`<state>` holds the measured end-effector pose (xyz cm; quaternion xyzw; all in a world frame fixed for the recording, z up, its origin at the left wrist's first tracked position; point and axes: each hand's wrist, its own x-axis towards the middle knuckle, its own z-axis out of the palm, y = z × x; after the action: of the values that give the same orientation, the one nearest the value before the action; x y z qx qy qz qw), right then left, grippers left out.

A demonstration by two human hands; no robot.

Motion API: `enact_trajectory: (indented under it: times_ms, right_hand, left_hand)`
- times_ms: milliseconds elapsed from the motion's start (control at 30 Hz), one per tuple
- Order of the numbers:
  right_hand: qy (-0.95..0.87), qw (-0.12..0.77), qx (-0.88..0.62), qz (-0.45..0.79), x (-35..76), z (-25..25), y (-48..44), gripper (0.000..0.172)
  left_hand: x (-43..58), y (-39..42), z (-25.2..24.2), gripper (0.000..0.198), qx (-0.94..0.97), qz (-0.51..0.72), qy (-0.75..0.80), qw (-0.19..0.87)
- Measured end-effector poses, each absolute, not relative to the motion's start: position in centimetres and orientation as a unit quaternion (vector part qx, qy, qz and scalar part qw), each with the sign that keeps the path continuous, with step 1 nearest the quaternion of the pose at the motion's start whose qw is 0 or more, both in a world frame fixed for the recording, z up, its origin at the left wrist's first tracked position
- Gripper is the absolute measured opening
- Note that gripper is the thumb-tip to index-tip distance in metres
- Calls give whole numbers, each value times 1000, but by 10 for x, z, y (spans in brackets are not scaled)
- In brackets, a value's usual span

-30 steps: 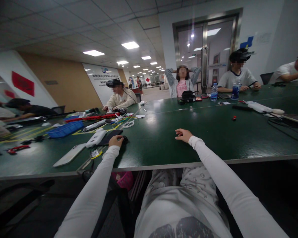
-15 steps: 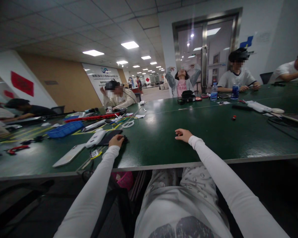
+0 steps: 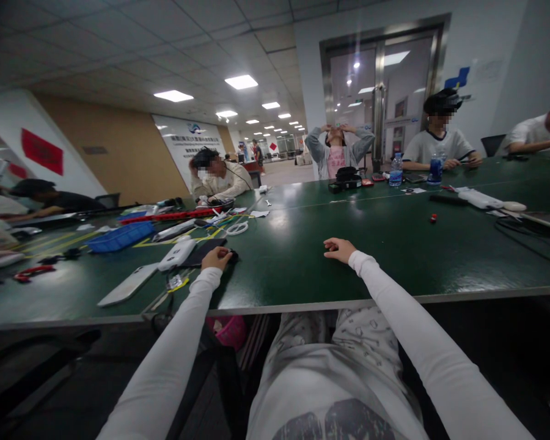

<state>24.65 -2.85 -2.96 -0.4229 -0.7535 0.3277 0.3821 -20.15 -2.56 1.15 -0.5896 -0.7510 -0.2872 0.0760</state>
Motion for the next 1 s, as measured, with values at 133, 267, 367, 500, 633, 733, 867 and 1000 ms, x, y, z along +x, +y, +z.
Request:
enact_trajectory:
  times_ms: [133, 267, 367, 500, 633, 733, 867, 1000]
  right_hand:
    - [-748, 388, -421, 336, 245, -30, -28, 46]
    - [-745, 389, -423, 337, 246, -32, -27, 45]
    - [-750, 387, -423, 331, 246, -32, -26, 44]
    - [-754, 384, -421, 327, 247, -32, -26, 44]
    - [-756, 378, -421, 330, 247, -32, -26, 46]
    - [-763, 372, -417, 325, 247, -33, -27, 48]
    - [-780, 355, -409, 315, 248, -33, -26, 52]
    - [-807, 327, -396, 292, 247, -31, -27, 63]
  left_hand:
    - [-198, -29, 13, 26, -592, -273, -754, 75]
    - [-196, -31, 14, 27, -593, -269, -755, 81]
    - [-197, -30, 14, 28, -592, -268, -755, 85]
    - [-201, -27, 12, 27, -591, -267, -756, 83]
    - [-193, -25, 9, 25, -601, -275, -747, 68]
    - [-166, -25, 6, 24, -634, -294, -714, 44]
    - [-103, -24, 1, 24, -692, -324, -645, -2]
    - [-29, -21, -6, 22, -746, -329, -575, -63]
